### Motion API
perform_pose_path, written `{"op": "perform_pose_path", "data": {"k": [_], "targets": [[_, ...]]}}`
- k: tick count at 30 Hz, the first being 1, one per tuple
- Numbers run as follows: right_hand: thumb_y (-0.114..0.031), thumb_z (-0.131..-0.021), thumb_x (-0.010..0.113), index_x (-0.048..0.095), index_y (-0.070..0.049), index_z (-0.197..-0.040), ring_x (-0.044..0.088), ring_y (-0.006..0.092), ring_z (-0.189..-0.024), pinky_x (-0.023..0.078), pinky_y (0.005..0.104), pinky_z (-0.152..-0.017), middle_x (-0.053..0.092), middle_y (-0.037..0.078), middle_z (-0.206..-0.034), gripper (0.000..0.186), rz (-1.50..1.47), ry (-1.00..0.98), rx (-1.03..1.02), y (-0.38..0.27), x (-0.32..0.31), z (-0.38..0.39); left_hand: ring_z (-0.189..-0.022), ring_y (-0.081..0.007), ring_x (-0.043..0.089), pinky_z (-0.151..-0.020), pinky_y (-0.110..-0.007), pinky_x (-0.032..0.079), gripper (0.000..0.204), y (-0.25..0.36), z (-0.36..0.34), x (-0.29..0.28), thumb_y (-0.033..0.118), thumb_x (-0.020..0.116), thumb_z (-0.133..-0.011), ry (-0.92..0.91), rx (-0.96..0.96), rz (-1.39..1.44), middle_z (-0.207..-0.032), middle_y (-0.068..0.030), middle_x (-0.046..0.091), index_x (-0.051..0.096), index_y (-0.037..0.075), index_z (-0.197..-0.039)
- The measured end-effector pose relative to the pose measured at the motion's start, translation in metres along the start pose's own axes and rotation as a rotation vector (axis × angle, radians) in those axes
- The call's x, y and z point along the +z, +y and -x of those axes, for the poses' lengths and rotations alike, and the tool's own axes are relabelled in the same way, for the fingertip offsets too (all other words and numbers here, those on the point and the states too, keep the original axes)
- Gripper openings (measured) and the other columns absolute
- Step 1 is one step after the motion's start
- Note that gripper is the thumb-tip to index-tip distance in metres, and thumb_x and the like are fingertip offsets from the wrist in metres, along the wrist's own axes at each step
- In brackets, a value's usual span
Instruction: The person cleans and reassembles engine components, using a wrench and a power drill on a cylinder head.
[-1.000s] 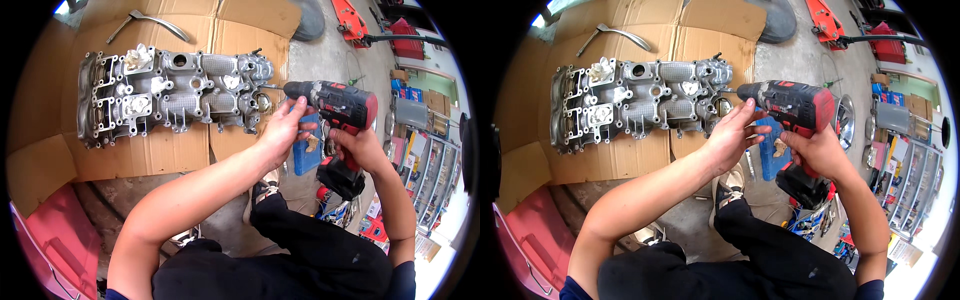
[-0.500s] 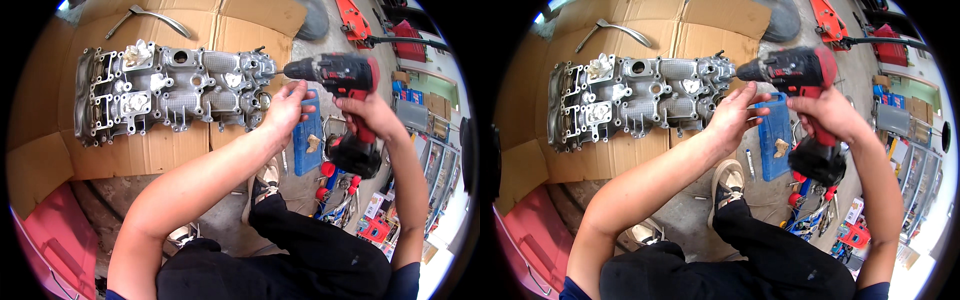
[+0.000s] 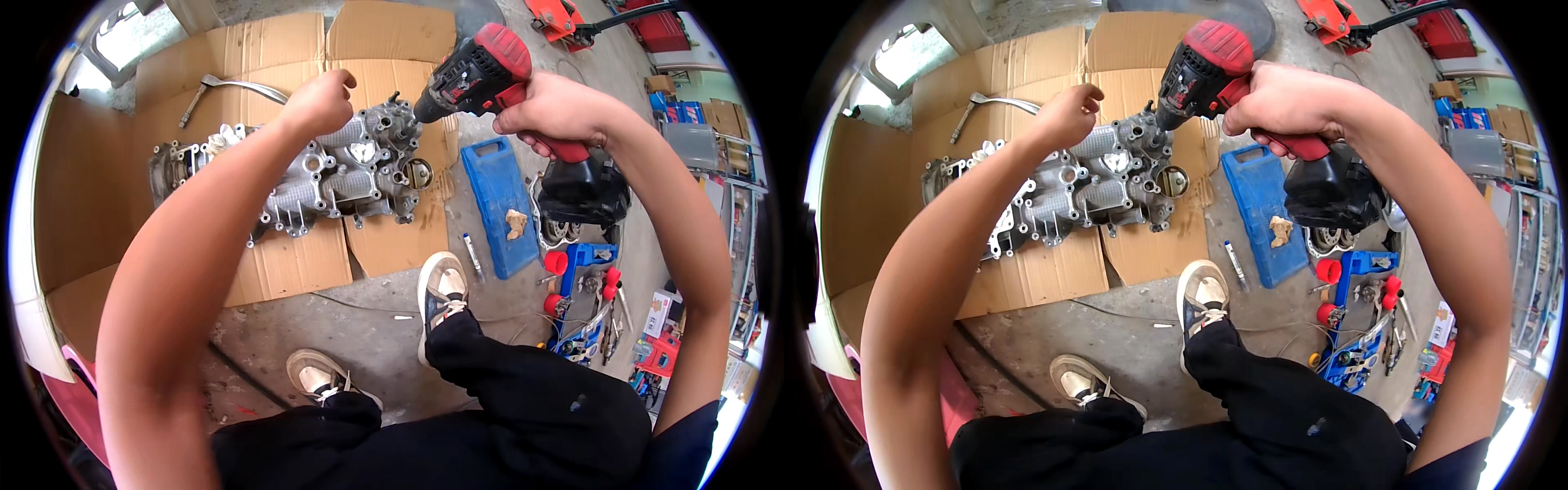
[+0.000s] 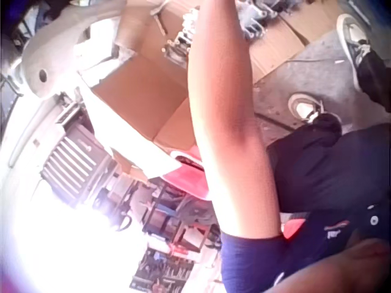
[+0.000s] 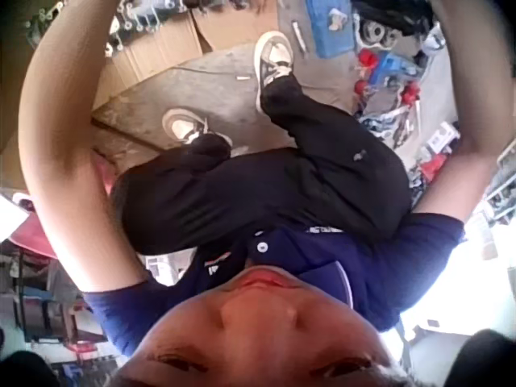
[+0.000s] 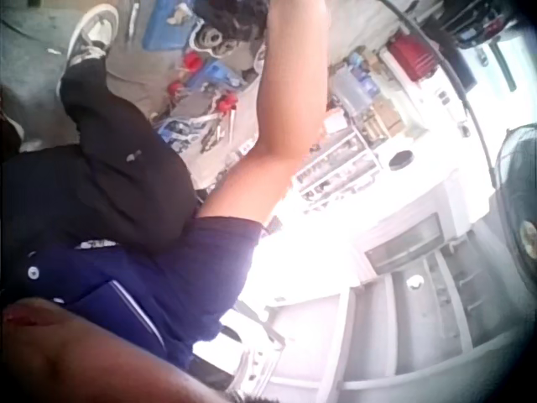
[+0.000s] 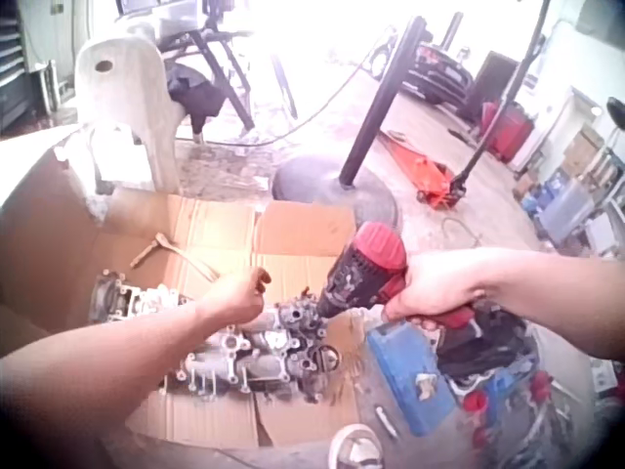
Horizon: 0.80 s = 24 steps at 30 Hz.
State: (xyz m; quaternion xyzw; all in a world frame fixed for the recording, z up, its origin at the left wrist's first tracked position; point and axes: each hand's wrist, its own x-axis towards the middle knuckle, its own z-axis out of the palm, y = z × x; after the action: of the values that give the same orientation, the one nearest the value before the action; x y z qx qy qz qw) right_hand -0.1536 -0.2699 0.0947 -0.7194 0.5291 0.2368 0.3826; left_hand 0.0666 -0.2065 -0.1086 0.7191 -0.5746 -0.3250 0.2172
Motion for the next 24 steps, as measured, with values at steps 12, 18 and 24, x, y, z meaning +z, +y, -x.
{"op": "perform_pose_path", "data": {"k": [12, 18, 24], "targets": [[-0.017, -0.08, 0.068, 0.055, 0.001, -0.092, 0.049, 0.0091, -0.042, 0.043, 0.0243, -0.039, 0.051, 0.002, -0.057, 0.025, 0.01, 0.069, -0.143, 0.006, -0.01, 0.014, -0.108, -0.0323, 0.054, -0.096, -0.039, 0.044, 0.037, 0.006, -0.013, 0.069, 0.011, 0.06, -0.073, -0.039, 0.336, -0.245, -0.109, -0.0127, 0.062, 0.065, 0.013, -0.11], [-0.015, -0.081, 0.069, 0.055, 0.002, -0.094, 0.051, 0.0087, -0.043, 0.043, 0.0244, -0.037, 0.052, 0.002, -0.058, 0.025, -0.087, 0.117, -0.187, 0.021, -0.007, 0.003, -0.11, -0.0277, 0.051, -0.097, -0.042, 0.037, 0.026, 0.019, 0.001, 0.086, 0.029, 0.071, -0.075, 0.072, 0.325, -0.196, -0.108, -0.0062, 0.06, 0.071, 0.017, -0.098], [-0.016, -0.081, 0.068, 0.057, 0.003, -0.09, 0.052, 0.0092, -0.043, 0.045, 0.0246, -0.038, 0.053, 0.002, -0.059, 0.024, -0.166, 0.141, -0.172, 0.023, -0.008, -0.017, -0.102, -0.0269, 0.053, -0.091, -0.043, 0.038, 0.021, 0.014, 0.0, 0.097, 0.031, 0.068, -0.079, 0.186, 0.374, -0.192, -0.098, -0.0062, 0.06, 0.069, 0.011, -0.084]]}}
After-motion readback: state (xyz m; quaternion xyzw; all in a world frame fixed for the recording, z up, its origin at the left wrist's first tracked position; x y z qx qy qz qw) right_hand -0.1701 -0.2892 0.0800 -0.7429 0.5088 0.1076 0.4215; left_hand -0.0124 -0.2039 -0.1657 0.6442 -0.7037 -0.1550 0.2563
